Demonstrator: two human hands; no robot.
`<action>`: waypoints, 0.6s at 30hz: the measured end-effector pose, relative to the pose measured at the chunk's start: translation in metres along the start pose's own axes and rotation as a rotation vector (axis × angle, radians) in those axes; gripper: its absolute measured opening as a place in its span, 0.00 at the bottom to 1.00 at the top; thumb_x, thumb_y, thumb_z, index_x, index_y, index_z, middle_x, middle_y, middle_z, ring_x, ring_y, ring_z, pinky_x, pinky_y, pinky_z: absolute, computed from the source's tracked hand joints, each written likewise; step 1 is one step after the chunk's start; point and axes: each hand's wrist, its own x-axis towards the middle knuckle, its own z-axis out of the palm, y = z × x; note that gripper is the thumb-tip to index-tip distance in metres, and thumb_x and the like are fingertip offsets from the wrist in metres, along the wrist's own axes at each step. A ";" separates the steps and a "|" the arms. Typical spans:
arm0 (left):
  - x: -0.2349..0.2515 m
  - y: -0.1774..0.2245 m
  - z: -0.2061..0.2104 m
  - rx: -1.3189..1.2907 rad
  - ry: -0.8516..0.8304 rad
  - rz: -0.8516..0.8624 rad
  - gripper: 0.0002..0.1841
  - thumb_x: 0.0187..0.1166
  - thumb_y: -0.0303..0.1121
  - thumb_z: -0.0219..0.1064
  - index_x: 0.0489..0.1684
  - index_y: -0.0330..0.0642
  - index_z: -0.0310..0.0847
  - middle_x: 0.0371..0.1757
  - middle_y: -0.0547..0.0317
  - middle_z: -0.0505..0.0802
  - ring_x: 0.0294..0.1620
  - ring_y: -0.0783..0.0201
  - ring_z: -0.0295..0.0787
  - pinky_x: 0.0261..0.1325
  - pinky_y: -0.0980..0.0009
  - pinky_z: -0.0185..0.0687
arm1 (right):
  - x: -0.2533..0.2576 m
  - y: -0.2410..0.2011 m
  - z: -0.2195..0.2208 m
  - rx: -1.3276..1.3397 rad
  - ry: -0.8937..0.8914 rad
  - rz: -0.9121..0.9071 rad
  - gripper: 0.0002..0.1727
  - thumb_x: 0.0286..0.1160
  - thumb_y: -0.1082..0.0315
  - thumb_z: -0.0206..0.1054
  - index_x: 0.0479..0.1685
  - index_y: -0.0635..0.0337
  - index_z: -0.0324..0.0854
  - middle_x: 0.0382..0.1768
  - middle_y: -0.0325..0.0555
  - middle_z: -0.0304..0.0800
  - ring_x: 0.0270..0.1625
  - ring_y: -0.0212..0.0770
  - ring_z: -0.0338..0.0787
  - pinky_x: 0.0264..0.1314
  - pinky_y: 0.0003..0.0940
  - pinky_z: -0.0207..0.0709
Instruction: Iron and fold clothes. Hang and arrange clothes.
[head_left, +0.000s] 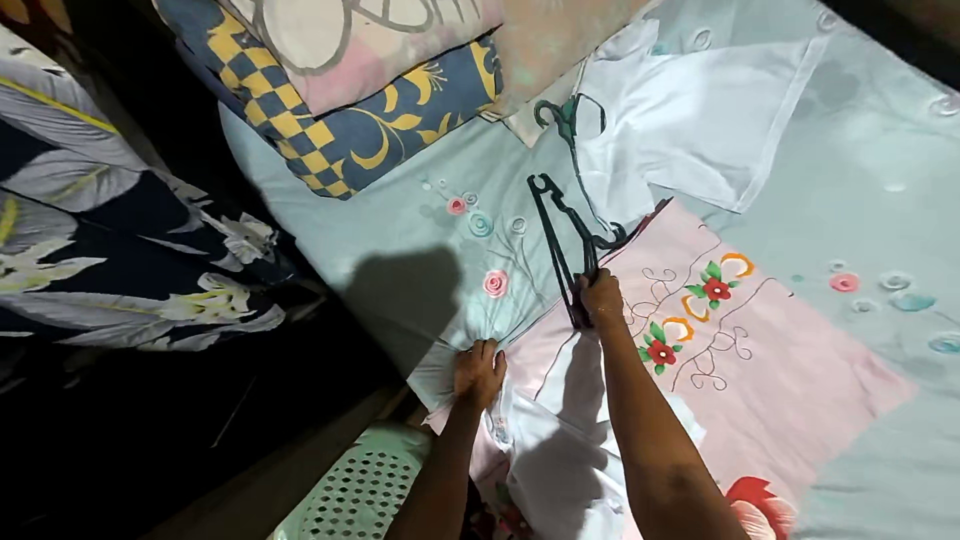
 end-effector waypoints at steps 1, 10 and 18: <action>0.000 -0.001 0.003 0.006 0.022 0.011 0.16 0.78 0.36 0.65 0.52 0.33 0.91 0.48 0.37 0.95 0.44 0.39 0.96 0.48 0.44 0.89 | 0.001 -0.003 0.002 -0.034 -0.023 0.016 0.31 0.91 0.52 0.56 0.81 0.67 0.68 0.74 0.68 0.78 0.76 0.63 0.81 0.75 0.58 0.74; 0.001 0.002 -0.003 -0.013 -0.089 -0.029 0.18 0.82 0.38 0.62 0.56 0.33 0.89 0.53 0.37 0.94 0.50 0.39 0.95 0.55 0.45 0.87 | -0.047 -0.024 -0.008 0.187 -0.011 -0.087 0.24 0.93 0.63 0.53 0.75 0.76 0.71 0.66 0.73 0.83 0.71 0.64 0.83 0.76 0.56 0.71; 0.009 0.012 -0.026 -0.018 -0.403 -0.189 0.23 0.89 0.41 0.56 0.75 0.35 0.79 0.72 0.36 0.86 0.71 0.38 0.85 0.75 0.44 0.76 | -0.126 -0.111 0.014 0.439 -0.260 -0.332 0.25 0.91 0.65 0.58 0.78 0.74 0.70 0.64 0.68 0.86 0.67 0.57 0.87 0.74 0.49 0.76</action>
